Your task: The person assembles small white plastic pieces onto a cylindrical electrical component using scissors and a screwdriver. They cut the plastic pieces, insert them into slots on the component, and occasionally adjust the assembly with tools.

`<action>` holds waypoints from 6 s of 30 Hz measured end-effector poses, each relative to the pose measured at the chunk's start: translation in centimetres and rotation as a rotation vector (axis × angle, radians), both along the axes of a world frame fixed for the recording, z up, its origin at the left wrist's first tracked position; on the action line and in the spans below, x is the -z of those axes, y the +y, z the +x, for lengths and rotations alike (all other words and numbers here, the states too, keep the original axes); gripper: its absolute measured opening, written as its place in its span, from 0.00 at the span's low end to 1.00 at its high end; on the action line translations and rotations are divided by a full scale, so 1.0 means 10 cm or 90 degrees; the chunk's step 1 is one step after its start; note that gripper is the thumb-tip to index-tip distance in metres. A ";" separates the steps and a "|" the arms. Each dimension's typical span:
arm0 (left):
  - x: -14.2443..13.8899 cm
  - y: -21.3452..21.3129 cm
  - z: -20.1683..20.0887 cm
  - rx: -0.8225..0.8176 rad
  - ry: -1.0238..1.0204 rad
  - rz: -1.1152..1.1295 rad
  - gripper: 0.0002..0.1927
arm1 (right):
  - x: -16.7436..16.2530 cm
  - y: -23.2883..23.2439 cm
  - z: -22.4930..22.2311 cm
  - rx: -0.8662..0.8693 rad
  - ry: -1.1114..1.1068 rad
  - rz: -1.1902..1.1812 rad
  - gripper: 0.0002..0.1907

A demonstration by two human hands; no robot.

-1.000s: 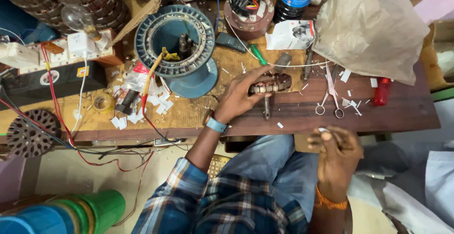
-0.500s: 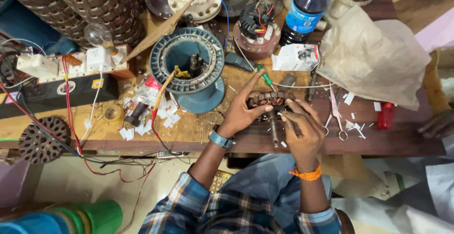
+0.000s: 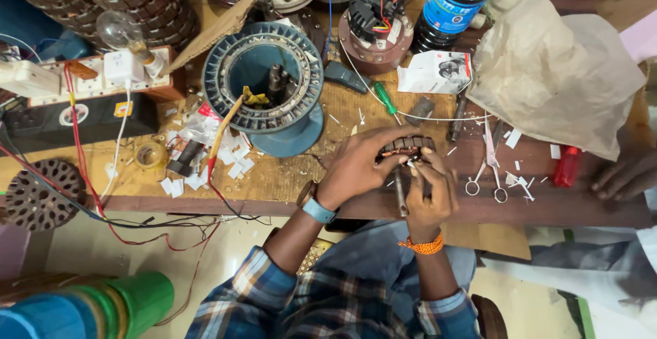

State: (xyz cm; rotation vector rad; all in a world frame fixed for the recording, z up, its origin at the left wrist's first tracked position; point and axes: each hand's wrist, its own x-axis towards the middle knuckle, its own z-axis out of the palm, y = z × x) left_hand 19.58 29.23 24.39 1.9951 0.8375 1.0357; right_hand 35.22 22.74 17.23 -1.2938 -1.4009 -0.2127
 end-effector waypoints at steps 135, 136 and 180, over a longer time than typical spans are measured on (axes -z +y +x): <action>0.39 -0.19 -0.21 0.016 -0.031 0.064 0.22 | -0.40 -0.44 0.76 -0.083 0.256 -0.317 0.17; 0.38 -0.19 -0.20 0.001 -0.029 0.087 0.23 | -0.36 -0.44 1.01 0.007 0.239 -0.348 0.14; 0.58 -1.13 -0.81 0.054 0.092 0.017 0.11 | -0.10 -0.96 2.19 0.179 -0.281 -0.414 0.22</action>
